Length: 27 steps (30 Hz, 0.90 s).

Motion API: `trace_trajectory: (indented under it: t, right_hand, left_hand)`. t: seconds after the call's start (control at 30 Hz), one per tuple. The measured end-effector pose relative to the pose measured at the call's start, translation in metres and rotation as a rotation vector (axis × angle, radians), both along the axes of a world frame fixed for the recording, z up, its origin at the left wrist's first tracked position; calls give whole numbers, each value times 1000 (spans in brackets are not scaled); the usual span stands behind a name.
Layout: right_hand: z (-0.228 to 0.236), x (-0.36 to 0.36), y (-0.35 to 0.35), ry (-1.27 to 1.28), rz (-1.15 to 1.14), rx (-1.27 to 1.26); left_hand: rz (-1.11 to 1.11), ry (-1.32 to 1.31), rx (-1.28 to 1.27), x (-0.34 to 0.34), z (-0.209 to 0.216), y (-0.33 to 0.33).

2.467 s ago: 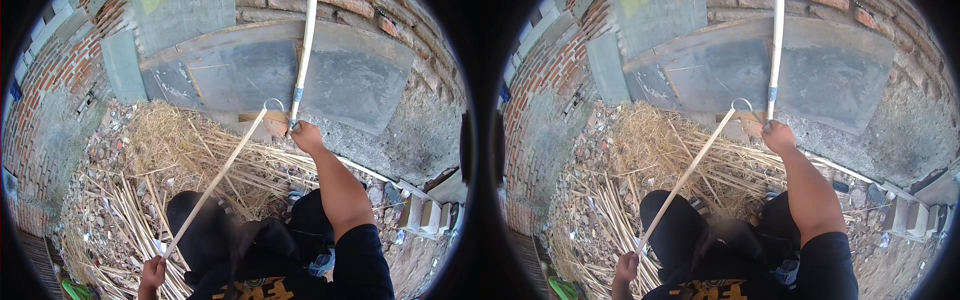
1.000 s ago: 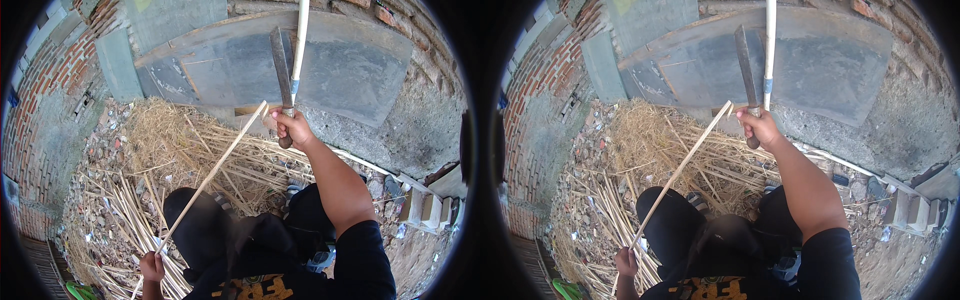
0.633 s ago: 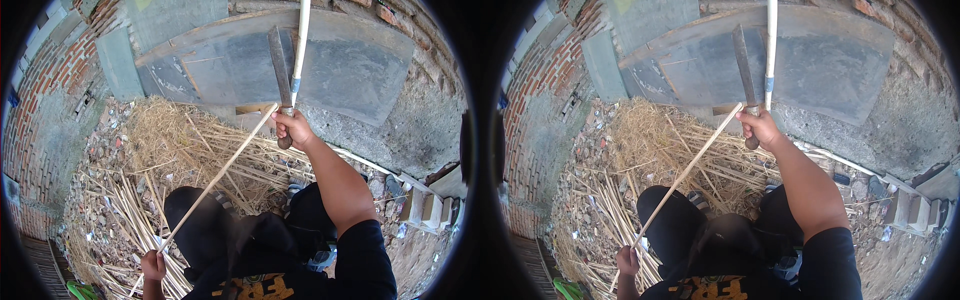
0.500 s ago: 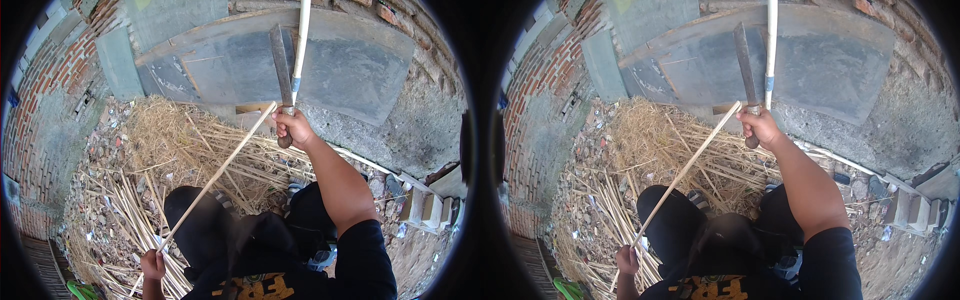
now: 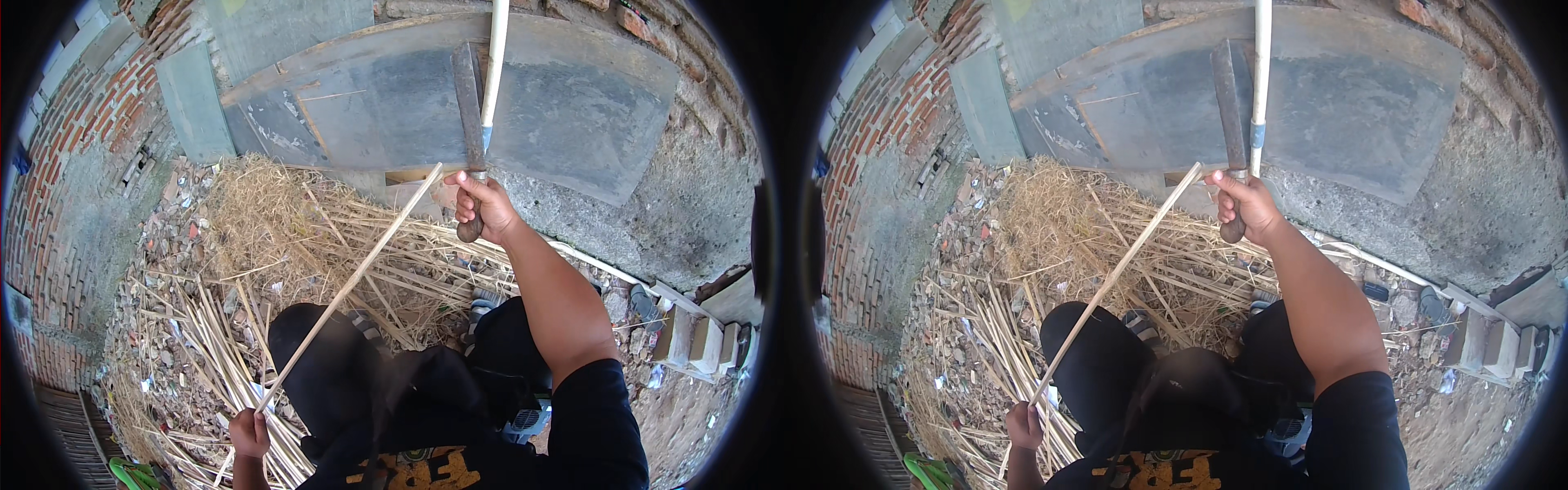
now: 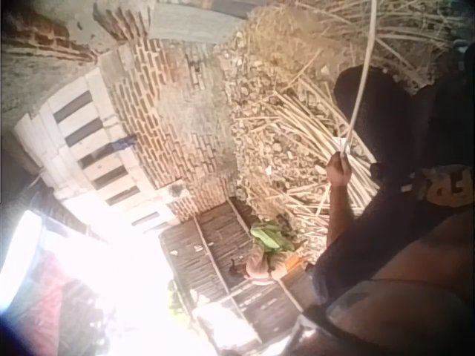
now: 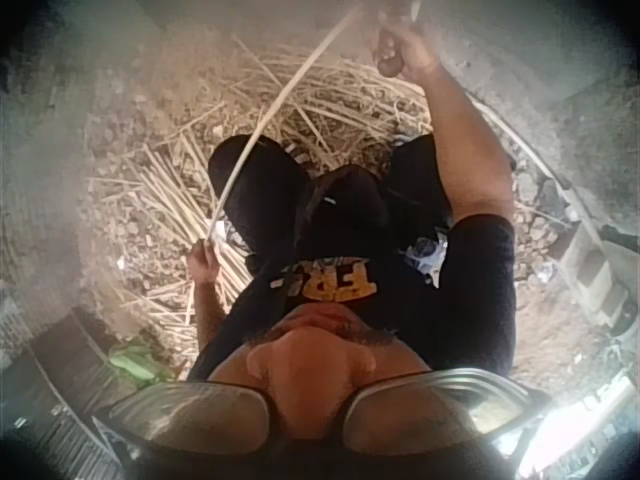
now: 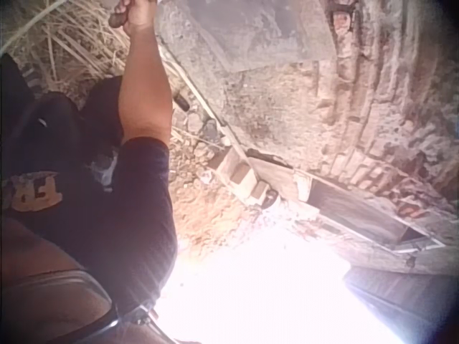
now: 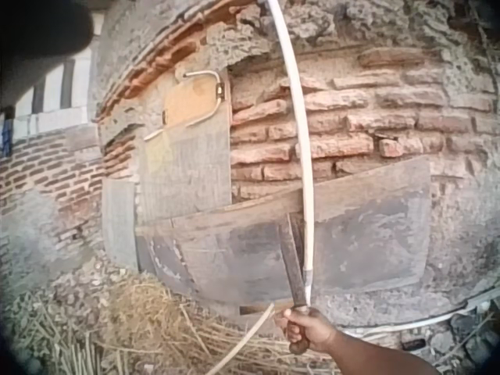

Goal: The person whittles and sharpens thin wooden strips using a large knife while sitting outdoors.

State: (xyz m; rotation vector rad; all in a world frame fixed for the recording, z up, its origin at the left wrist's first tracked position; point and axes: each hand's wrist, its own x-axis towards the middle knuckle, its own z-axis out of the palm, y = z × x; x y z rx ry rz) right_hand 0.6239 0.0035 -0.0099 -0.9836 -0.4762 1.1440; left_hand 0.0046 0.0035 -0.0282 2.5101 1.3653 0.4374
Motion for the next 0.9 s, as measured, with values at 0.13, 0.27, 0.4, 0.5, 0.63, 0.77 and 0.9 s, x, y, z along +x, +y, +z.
trace_trajectory:
  t: [0.13, 0.27, 0.4, 0.5, 0.63, 0.77, 0.9]
  right_hand:
    - [-2, -2, 3, -23, 7, 5]
    - [-2, -3, 4, -30, 0, 5]
    - [-5, -1, 6, -46, 6, 20]
    - [-1, -2, 4, -30, -13, 19]
    - [3, -2, 2, 33, -31, 1]
    - [2, -1, 2, 52, -12, 27]
    - [1, 1, 2, 20, -3, 51]
  left_hand:
    - [12, 15, -9, -1, 0, 0]
    - [6, 22, -2, 0, 0, -1]
    - [6, 22, -8, 0, -1, -1]
    - [21, 3, -26, -2, -4, -1]
    - [27, 2, -41, -1, -4, -2]
    - [-6, 11, -14, -2, -7, -2]
    - [9, 36, -72, 0, -3, -2]
